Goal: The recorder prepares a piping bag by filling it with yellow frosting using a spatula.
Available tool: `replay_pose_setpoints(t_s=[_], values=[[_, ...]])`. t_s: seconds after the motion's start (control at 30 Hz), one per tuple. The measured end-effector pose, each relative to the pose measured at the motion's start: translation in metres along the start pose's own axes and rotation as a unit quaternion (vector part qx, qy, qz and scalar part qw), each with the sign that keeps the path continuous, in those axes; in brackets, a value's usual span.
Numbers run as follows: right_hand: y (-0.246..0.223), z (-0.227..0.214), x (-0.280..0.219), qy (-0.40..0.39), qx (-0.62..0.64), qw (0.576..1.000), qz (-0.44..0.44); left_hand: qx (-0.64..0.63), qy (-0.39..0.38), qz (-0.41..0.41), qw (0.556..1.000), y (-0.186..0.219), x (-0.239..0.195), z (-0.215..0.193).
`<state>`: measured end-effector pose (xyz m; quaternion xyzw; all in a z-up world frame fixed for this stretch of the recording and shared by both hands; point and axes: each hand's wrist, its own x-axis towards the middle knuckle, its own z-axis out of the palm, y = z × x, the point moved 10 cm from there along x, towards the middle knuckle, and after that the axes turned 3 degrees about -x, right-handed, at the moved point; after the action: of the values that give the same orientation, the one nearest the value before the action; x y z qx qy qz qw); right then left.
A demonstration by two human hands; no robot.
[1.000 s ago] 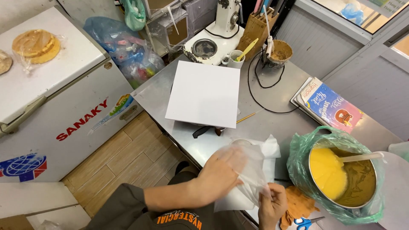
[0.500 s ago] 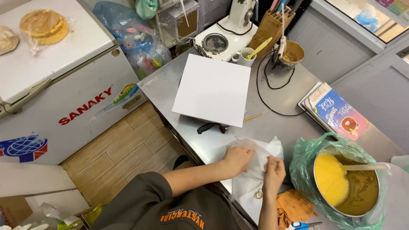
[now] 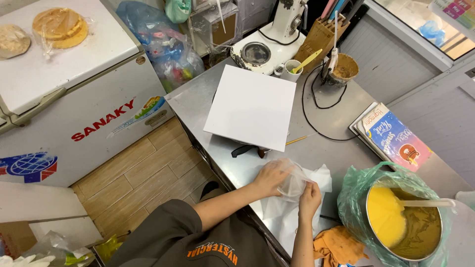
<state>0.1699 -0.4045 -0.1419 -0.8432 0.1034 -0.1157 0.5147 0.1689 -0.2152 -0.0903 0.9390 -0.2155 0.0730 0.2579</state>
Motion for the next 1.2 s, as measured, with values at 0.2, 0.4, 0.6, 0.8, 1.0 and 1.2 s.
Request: replay_pose_setpoints(t_s=[0.2,0.4,0.6,0.8,1.0,1.2], values=[[0.081,0.034,0.024,-0.076,0.164,0.976,0.122,-0.176,0.024,0.057,0.983,-0.019,0.000,-0.019],[0.105,0.061,0.020,-0.148,0.203,0.949,0.190,-0.278,0.019,-0.011,0.960,-0.037,-0.014,-0.002],[0.132,0.077,0.021,-0.168,0.146,0.973,0.067,-0.423,-0.067,-0.125,0.895,-0.055,-0.026,0.058],[0.095,0.059,0.014,-0.077,0.010,0.997,-0.006,-0.564,-0.076,-0.093,0.817,-0.079,-0.021,0.097],[0.040,0.046,-0.028,-0.128,0.086,0.988,0.007,-0.712,-0.209,-0.311,0.593,-0.118,-0.052,0.126],[0.044,0.049,-0.058,-0.161,0.007,0.983,0.086,-0.535,-0.187,-0.136,0.813,-0.072,-0.037,0.134]])
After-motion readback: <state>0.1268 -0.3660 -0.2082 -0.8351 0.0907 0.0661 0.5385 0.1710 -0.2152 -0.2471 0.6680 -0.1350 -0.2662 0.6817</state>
